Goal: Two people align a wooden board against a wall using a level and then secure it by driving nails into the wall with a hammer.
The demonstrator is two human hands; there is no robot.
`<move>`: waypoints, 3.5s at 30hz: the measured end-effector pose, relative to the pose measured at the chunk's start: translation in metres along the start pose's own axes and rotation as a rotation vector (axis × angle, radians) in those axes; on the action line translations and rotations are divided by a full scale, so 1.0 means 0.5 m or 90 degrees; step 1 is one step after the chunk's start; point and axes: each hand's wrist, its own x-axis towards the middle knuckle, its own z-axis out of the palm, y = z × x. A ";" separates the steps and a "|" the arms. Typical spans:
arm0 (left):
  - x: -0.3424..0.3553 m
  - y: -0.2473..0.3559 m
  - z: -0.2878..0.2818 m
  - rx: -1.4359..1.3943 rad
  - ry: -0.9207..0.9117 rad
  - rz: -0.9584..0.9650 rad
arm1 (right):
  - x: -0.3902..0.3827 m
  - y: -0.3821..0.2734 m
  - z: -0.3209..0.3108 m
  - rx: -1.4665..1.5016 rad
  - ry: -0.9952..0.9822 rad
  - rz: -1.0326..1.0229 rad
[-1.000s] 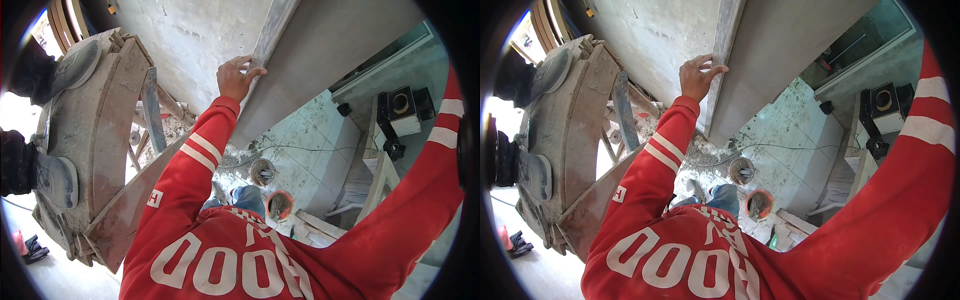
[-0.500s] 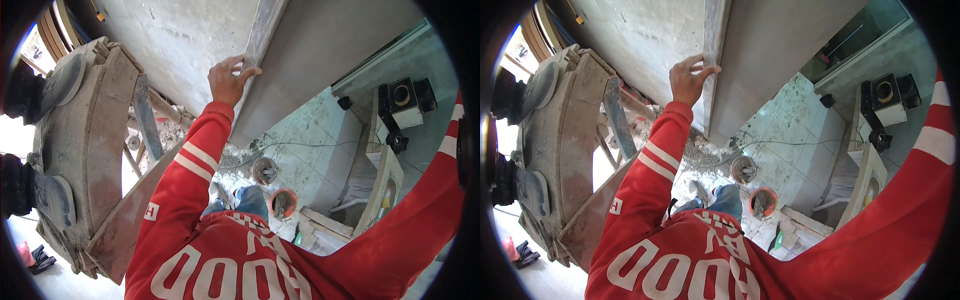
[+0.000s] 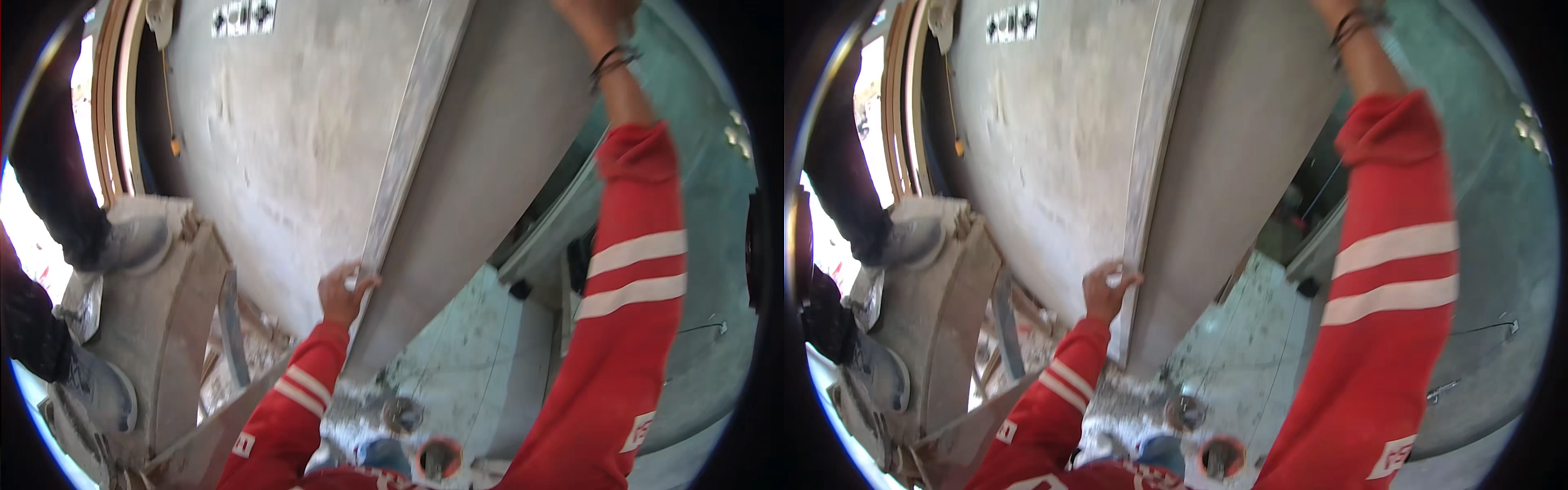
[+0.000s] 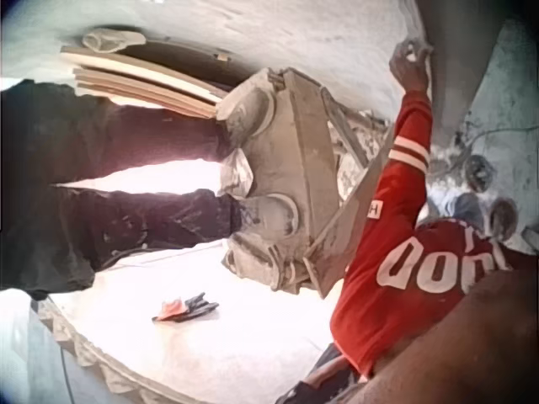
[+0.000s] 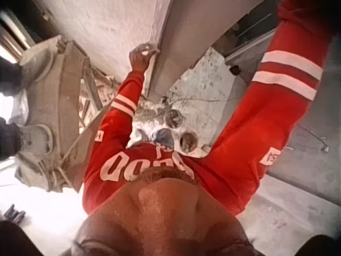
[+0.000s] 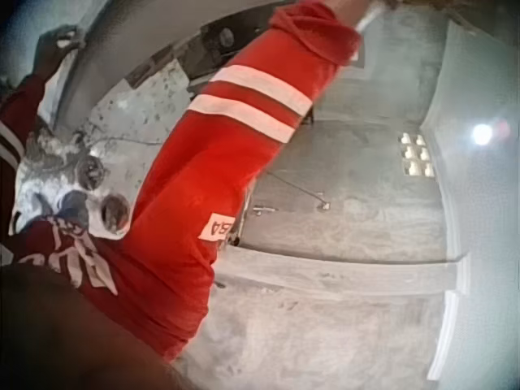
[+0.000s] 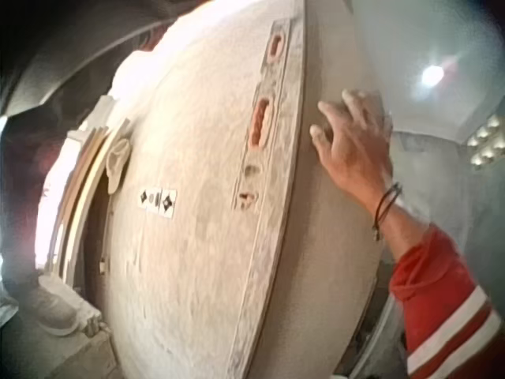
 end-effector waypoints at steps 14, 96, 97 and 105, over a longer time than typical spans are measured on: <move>0.015 0.034 -0.024 0.008 -0.045 -0.046 | 0.019 0.000 -0.030 0.075 -0.008 0.000; -0.202 0.218 0.113 0.059 -0.030 -0.180 | -0.221 -0.012 -0.106 0.296 -0.098 -0.385; -0.201 0.206 0.111 0.061 -0.027 -0.178 | -0.217 -0.013 -0.109 0.303 -0.087 -0.385; -0.109 0.119 0.068 -0.116 0.219 -0.342 | -0.207 -0.009 -0.126 0.309 -0.102 -0.379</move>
